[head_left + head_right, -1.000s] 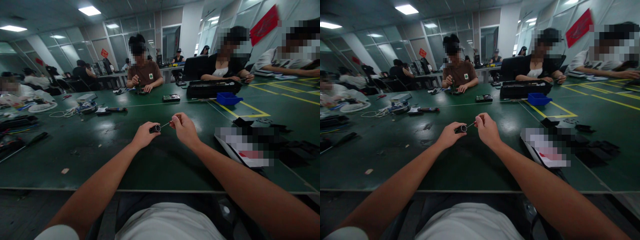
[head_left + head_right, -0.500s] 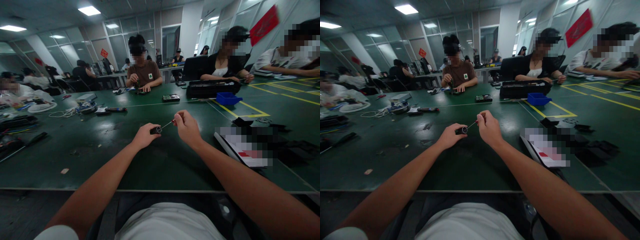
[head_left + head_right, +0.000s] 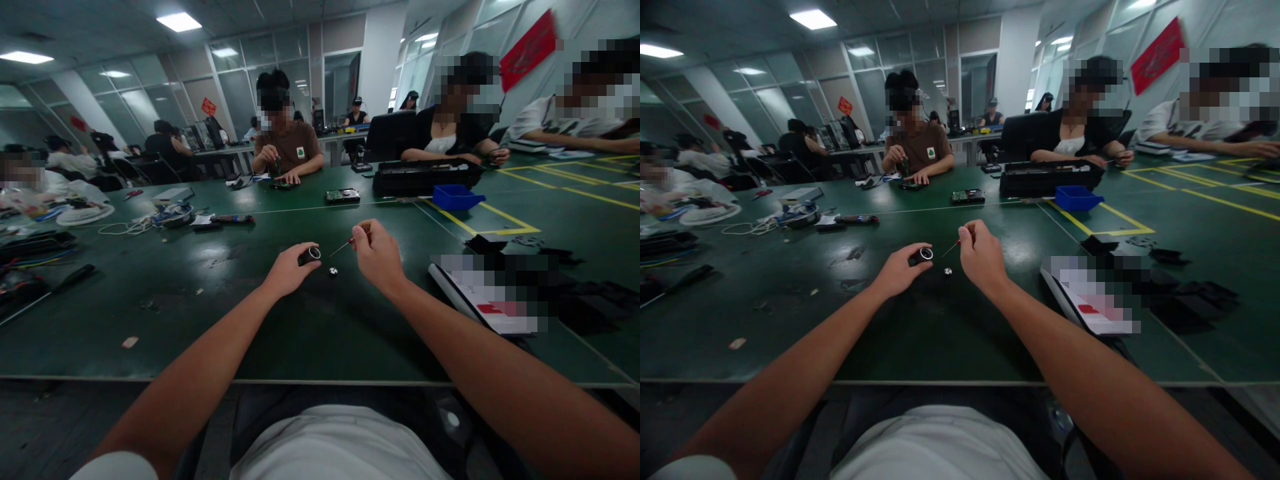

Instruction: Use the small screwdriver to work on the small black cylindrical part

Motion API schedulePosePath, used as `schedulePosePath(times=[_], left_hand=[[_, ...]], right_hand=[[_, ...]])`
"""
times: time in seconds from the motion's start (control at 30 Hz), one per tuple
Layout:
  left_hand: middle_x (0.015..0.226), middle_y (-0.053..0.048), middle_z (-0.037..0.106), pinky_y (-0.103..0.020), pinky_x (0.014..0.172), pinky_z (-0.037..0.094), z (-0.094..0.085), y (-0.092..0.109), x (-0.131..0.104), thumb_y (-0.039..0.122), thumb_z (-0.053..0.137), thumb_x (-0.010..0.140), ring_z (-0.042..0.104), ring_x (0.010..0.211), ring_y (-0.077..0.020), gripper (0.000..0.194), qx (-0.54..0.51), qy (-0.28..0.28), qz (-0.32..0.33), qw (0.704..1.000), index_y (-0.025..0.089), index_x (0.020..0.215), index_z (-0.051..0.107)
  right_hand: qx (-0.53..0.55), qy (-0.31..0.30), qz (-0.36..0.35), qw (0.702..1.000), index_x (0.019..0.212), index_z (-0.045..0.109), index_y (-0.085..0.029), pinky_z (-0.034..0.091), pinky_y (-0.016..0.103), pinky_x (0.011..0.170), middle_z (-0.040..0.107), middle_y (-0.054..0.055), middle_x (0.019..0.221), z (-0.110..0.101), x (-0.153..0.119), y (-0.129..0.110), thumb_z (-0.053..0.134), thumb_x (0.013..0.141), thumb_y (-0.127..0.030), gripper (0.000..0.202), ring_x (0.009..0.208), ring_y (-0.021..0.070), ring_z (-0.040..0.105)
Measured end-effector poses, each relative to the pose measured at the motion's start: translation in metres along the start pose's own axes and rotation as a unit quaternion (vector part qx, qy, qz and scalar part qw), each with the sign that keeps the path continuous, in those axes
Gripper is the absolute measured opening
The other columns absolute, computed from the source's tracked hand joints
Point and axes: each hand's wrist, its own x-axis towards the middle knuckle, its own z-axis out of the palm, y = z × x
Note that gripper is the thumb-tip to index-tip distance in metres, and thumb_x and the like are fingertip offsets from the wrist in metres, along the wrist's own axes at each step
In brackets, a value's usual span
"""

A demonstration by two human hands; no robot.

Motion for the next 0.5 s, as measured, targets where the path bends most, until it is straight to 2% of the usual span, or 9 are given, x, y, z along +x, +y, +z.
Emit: schedulePosePath(times=[0.13, 0.2, 0.33, 0.5], left_hand=[[0.122, -0.008, 0.067, -0.040, 0.101, 0.047, 0.002, -0.002, 0.001, 0.027, 0.063, 0.090, 0.062, 0.112, -0.0232, 0.035, -0.044, 0.039, -0.022, 0.998, 0.021, 0.124, 0.060], [0.122, -0.009, 0.066, -0.040, 0.101, 0.046, 0.002, -0.002, 0.001, 0.025, 0.059, 0.092, 0.062, 0.112, -0.0228, 0.036, -0.060, 0.038, -0.029, 0.997, 0.020, 0.127, 0.056], [0.116, -0.009, 0.065, -0.039, 0.095, 0.048, 0.003, 0.007, -0.002, 0.029, 0.060, 0.091, 0.062, 0.105, -0.0226, 0.037, -0.023, 0.015, -0.044, 0.999, 0.019, 0.127, 0.053], [0.100, -0.006, 0.067, -0.035, 0.081, 0.050, 0.008, 0.021, -0.003, 0.041, 0.064, 0.090, 0.063, 0.090, -0.0217, 0.027, 0.067, -0.041, -0.018, 0.997, 0.019, 0.104, 0.060]], right_hand=[[0.011, 0.001, 0.004, 1.000, 0.089, 0.054, -0.024, 0.041, 0.035, 0.069, 0.068, 0.004, 0.078, -0.001, 0.000, -0.001, 0.045, 0.097, -0.038, 0.019, 0.074, 0.0214, 0.063], [0.016, 0.007, 0.004, 1.000, 0.090, 0.055, -0.024, 0.041, 0.035, 0.069, 0.068, 0.004, 0.079, -0.002, 0.000, -0.001, 0.044, 0.098, -0.038, 0.019, 0.075, 0.0218, 0.064], [0.013, 0.020, 0.002, 1.000, 0.092, 0.055, -0.023, 0.041, 0.036, 0.069, 0.067, 0.004, 0.078, -0.002, 0.001, -0.001, 0.044, 0.098, -0.039, 0.019, 0.074, 0.0220, 0.064], [0.015, 0.029, -0.003, 0.999, 0.092, 0.055, -0.023, 0.042, 0.035, 0.069, 0.067, 0.003, 0.077, 0.000, 0.002, 0.000, 0.044, 0.098, -0.039, 0.020, 0.073, 0.0214, 0.063]])
